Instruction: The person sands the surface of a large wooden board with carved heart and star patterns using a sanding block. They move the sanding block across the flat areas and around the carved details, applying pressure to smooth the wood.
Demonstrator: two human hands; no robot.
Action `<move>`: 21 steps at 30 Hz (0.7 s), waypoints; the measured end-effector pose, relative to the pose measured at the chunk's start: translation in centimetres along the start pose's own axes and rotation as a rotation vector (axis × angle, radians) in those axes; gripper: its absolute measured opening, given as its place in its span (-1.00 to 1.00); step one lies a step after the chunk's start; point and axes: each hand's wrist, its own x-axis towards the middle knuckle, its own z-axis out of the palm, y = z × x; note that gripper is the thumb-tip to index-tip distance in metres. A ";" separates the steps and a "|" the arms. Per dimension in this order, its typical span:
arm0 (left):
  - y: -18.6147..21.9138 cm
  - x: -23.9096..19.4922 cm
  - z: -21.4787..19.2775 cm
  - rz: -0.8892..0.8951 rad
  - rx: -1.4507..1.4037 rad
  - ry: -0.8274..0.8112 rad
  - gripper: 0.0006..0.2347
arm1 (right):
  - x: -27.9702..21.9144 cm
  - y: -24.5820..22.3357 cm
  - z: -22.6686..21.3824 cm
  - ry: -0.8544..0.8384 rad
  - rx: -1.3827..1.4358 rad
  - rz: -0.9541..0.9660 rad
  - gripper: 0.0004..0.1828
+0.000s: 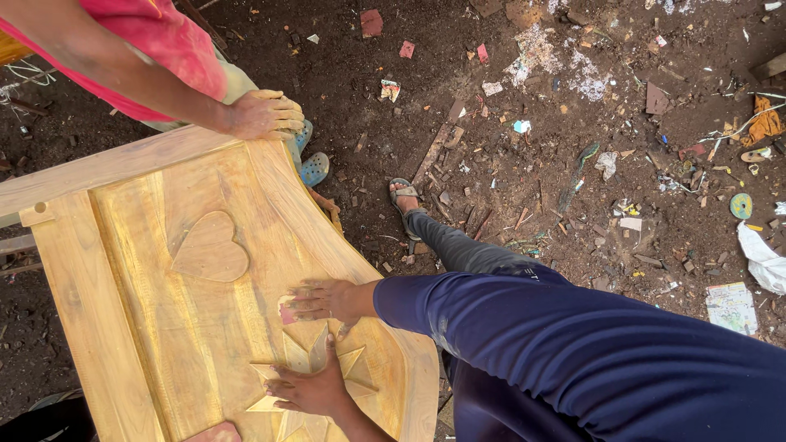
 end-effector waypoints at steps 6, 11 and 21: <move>0.0 0.1 -0.1 0.009 0.009 0.015 0.22 | 0.2 0.0 0.0 0.005 0.022 0.002 0.21; -0.2 0.2 -0.3 0.036 0.029 0.028 0.18 | 0.2 0.1 0.4 0.018 0.022 -0.003 0.21; -2.4 0.1 0.1 0.105 0.026 -0.014 0.15 | 0.4 0.1 0.7 0.019 -0.010 -0.018 0.22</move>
